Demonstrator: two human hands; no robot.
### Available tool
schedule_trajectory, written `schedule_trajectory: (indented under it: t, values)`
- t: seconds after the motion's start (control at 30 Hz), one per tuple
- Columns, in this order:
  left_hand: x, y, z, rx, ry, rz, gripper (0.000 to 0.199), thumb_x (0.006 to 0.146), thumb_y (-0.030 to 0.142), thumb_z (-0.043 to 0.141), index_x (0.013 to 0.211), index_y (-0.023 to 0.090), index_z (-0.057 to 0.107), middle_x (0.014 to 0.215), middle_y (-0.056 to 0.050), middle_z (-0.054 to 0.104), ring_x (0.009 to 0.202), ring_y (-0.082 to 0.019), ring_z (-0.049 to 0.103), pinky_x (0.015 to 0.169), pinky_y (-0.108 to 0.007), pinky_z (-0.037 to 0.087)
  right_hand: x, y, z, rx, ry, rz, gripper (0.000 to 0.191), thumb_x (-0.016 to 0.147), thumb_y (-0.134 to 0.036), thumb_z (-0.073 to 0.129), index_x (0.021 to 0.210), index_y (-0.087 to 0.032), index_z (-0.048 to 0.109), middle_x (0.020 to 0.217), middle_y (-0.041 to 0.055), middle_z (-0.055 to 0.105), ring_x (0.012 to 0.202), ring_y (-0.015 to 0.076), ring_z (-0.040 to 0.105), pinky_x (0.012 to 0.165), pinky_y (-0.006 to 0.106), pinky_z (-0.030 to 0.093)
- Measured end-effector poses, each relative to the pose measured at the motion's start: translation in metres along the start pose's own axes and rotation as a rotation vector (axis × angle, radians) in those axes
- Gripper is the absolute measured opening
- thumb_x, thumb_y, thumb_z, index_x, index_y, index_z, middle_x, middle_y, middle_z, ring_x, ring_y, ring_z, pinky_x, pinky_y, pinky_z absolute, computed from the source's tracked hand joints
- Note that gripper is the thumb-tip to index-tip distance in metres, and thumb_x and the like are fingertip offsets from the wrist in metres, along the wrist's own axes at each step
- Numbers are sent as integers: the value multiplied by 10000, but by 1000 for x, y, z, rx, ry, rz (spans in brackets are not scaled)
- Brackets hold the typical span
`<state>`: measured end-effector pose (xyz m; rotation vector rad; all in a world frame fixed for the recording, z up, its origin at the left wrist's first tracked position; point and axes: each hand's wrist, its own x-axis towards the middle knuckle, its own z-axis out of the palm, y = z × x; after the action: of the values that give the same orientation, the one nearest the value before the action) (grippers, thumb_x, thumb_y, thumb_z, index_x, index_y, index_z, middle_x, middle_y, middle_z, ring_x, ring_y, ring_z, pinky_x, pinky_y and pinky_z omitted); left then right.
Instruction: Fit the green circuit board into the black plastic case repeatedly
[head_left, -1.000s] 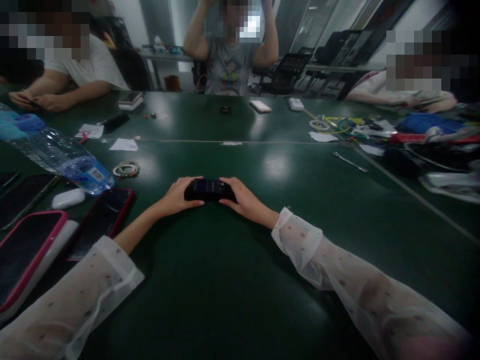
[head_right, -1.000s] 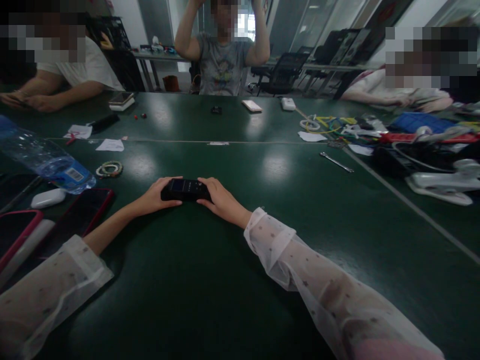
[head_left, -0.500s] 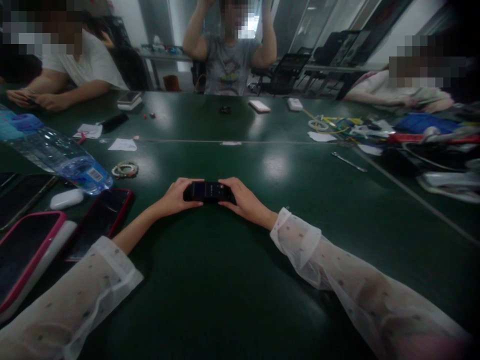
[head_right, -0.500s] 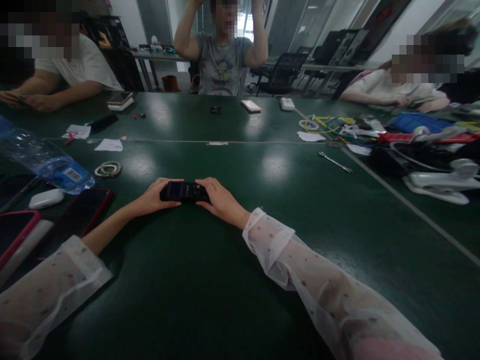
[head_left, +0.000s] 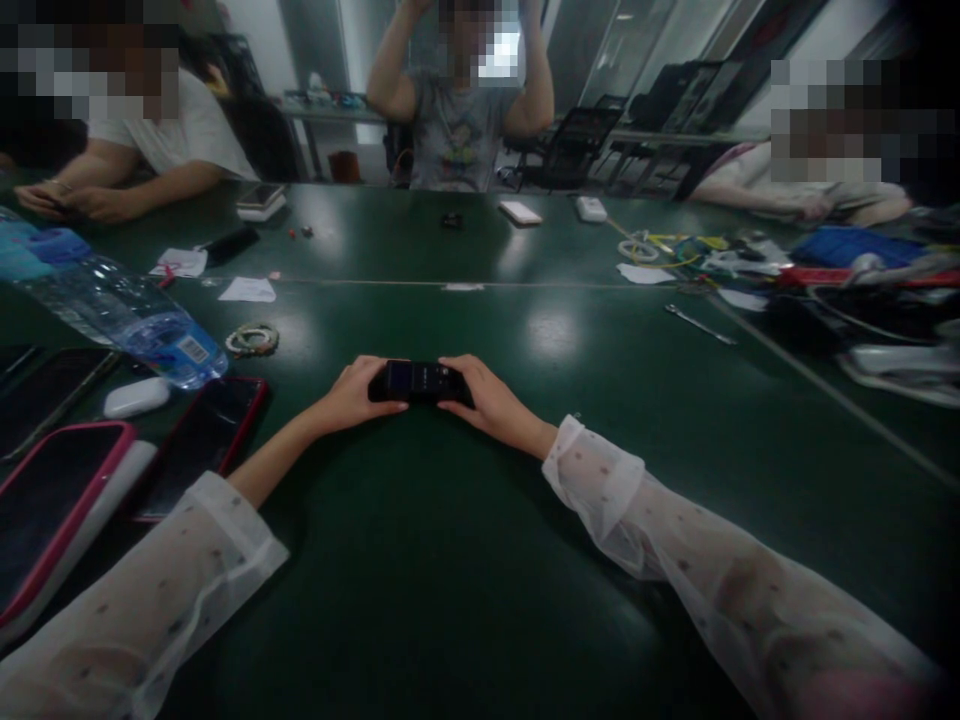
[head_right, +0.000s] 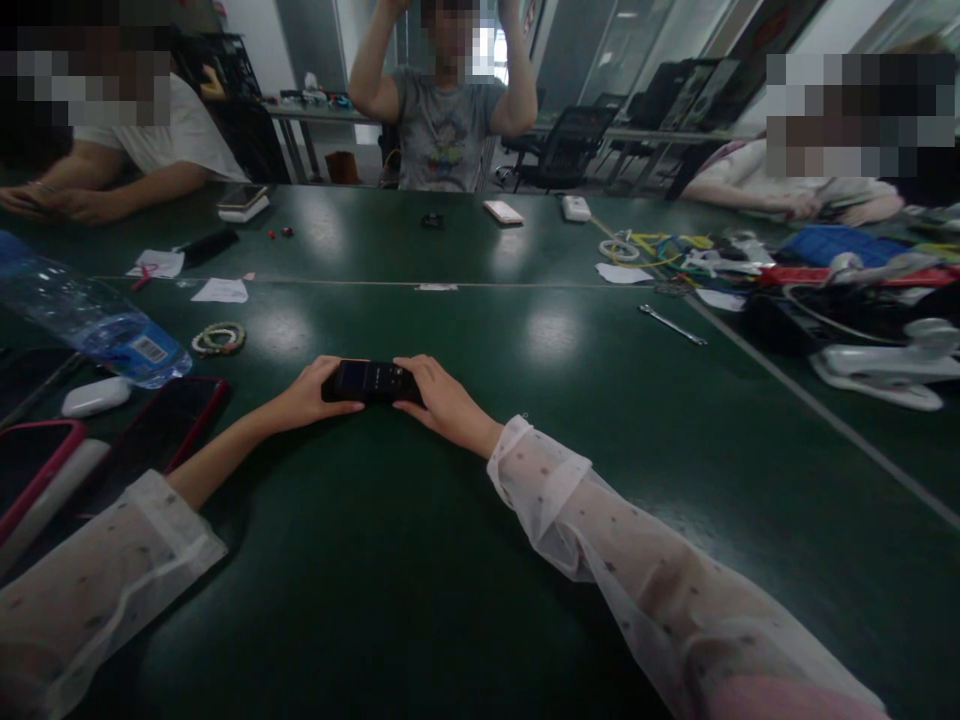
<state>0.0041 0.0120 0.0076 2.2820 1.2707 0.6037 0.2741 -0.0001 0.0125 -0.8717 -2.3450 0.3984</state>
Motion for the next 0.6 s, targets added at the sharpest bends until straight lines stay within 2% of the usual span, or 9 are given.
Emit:
schedule_trajectory:
  t: [0.23, 0.4, 0.6]
  values:
    - [1, -1, 1, 3, -5, -50, 664, 733, 581, 689, 1230, 176, 515, 1225, -135, 498, 1151, -330, 490, 975, -489, 422, 0, 3, 2, 14, -12, 32, 639, 856, -308, 634, 1398, -234, 304, 1254, 120, 519, 1159, 271, 545, 987, 519, 485]
    - [0, -2, 0, -4, -4, -50, 669, 731, 581, 689, 1227, 167, 515, 1232, -145, 496, 1154, -337, 484, 974, -492, 420, -1, 4, 2, 14, -11, 41, 649, 855, -321, 634, 1405, -245, 299, 1253, 121, 521, 1161, 283, 545, 987, 542, 479]
    - [0, -5, 3, 28, 14, -18, 685, 738, 587, 685, 1240, 161, 497, 1225, -141, 506, 1133, -321, 492, 974, -477, 409, 0, 5, 2, 32, -15, 37, 646, 850, -307, 643, 1398, -205, 315, 1248, 135, 522, 1157, 270, 542, 998, 496, 474]
